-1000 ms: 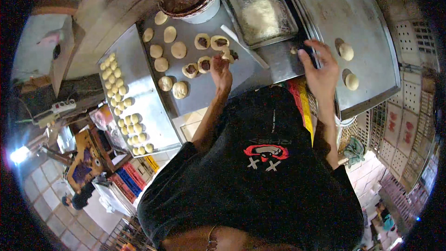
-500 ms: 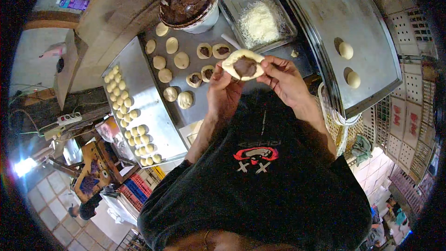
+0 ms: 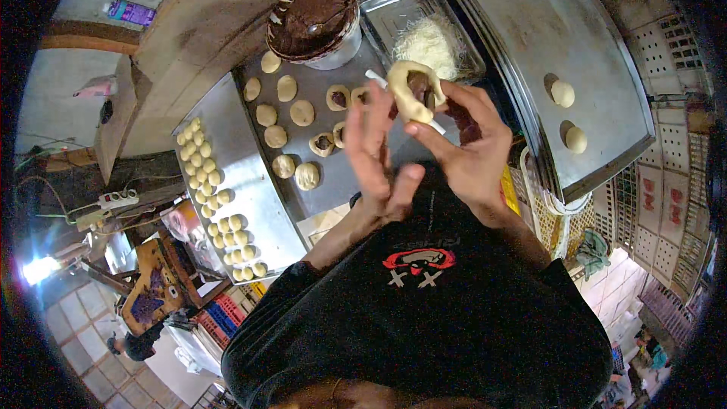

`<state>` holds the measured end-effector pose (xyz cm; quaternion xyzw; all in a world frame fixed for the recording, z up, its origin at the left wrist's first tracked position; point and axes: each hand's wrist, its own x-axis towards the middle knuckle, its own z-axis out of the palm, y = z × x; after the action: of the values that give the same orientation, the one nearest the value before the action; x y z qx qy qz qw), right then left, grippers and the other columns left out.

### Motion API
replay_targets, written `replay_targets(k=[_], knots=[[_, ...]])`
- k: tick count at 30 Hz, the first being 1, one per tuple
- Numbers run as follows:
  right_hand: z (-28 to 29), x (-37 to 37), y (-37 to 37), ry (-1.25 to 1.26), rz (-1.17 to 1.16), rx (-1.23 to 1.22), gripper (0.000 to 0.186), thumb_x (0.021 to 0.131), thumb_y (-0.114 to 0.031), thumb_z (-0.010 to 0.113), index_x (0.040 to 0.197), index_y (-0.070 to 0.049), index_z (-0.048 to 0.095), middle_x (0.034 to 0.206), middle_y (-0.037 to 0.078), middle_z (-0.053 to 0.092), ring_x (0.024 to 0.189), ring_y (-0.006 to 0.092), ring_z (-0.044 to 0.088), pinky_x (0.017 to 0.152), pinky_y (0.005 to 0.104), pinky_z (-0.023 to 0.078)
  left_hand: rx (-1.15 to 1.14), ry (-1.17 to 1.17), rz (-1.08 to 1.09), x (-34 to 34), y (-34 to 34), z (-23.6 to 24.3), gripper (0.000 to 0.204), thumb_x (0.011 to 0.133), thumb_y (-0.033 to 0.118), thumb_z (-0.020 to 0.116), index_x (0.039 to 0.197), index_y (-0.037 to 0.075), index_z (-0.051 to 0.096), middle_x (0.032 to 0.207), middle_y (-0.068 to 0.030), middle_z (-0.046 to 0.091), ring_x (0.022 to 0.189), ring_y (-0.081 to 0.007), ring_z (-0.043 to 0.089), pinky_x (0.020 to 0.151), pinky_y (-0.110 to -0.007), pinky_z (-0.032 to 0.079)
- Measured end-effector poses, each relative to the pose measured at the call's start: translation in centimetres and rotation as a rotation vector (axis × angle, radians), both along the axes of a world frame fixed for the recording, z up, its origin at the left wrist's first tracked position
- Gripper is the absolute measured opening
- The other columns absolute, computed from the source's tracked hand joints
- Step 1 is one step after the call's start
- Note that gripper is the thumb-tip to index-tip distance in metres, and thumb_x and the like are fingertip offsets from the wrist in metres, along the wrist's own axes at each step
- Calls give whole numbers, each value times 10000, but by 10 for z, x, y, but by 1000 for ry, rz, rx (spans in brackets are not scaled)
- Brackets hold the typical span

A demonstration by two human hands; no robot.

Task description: Rolling out small dough balls and filling them with chocolate or cream using a spoon before shaping them.

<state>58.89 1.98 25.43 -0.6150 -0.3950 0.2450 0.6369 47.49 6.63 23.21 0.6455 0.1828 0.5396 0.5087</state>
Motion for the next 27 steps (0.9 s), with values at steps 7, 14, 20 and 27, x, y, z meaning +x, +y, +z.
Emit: replay_targets(k=[7, 14, 20, 27], knots=[[35, 18, -7, -567, 285, 90, 531, 758, 13, 753, 1259, 16, 578, 1070, 129, 623, 1038, 196, 599, 886, 300, 488, -548, -290, -188, -9, 12, -7, 504, 944, 262, 605, 1325, -33, 456, 1231, -125, 582, 1131, -227, 571, 989, -363, 445], [26, 12, -15, -70, 155, -87, 296, 790, 40, 716, 1079, 51, 656, 956, 89, 666, 852, 116, 620, 744, 243, 512, -867, -508, -179, -9, 16, -5, 388, 942, 213, 602, 1240, -25, 529, 1174, -134, 618, 1071, -259, 620, 958, -432, 503], [49, 48, -20, -506, 246, 139, 377, 692, 5, 795, 1054, 18, 693, 877, 77, 659, 748, 88, 596, 638, 220, 482, -380, 0, -129, -29, 25, 19, 422, 968, 286, 567, 1198, -67, 578, 1133, -151, 662, 1026, -214, 631, 913, -350, 490], [75, 45, -21, 147, 411, -326, 304, 760, -23, 777, 1041, 45, 683, 871, 68, 659, 741, 94, 611, 625, 208, 500, -37, 132, -251, -20, 16, 38, 601, 738, 143, 821, 1244, -63, 571, 1245, -187, 595, 1124, -269, 593, 959, -350, 456]])
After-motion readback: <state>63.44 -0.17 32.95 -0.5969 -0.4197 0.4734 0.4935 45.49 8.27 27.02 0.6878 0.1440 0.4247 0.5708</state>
